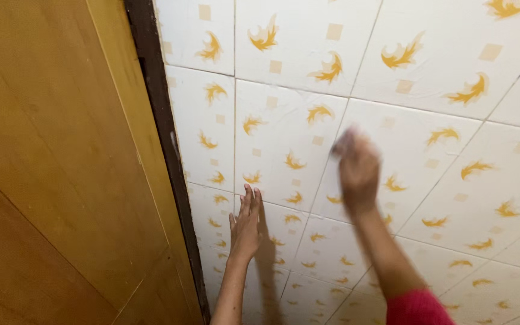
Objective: The person scrubs a tiled wall with a small abrasive pad held in the right hand while the left hand rests on the tiles for support. The scrubbing motion is repetitive and covers multiple tiles in a vertical and horizontal pattern.
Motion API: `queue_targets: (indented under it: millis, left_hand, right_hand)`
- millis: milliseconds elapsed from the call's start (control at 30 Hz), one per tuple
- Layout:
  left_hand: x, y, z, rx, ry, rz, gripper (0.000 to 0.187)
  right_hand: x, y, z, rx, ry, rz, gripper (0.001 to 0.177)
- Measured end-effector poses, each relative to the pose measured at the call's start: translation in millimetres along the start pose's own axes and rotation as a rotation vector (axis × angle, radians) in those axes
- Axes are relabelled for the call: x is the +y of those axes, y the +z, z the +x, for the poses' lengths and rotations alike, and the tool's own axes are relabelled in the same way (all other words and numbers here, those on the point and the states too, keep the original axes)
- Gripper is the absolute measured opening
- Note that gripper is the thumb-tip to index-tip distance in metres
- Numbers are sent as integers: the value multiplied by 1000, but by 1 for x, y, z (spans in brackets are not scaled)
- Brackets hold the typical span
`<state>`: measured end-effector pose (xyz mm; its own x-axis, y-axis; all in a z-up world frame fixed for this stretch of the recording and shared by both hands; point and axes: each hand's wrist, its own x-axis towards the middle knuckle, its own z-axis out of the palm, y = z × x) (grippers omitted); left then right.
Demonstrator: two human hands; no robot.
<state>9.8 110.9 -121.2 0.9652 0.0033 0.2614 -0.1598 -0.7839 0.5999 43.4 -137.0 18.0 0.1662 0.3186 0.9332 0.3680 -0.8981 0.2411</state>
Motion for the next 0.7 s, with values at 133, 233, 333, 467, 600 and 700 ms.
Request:
queue_targets:
  millis: [133, 233, 333, 467, 600, 700]
  left_hand:
    - [3, -3, -5, 18, 32, -41, 115]
    - [8, -6, -4, -37, -46, -12, 114]
    - [12, -2, -5, 30, -12, -54, 116]
    - [13, 2, -6, 33, -17, -34, 116]
    - [13, -2, -4, 24, -18, -15, 116]
    - [9, -5, -9, -4, -7, -29, 117]
  right_hand:
    - [-58, -11, -90, -157, -190, -129, 40]
    - [-54, -4, -90, -102, -176, -87, 37]
    - [-25, 6, -46, -4, -107, -171, 35]
    - [-11, 14, -7, 85, -63, -188, 33]
    - [-50, 2, -57, -26, -121, -198, 29]
    - [-74, -9, -98, -111, -161, -112, 29]
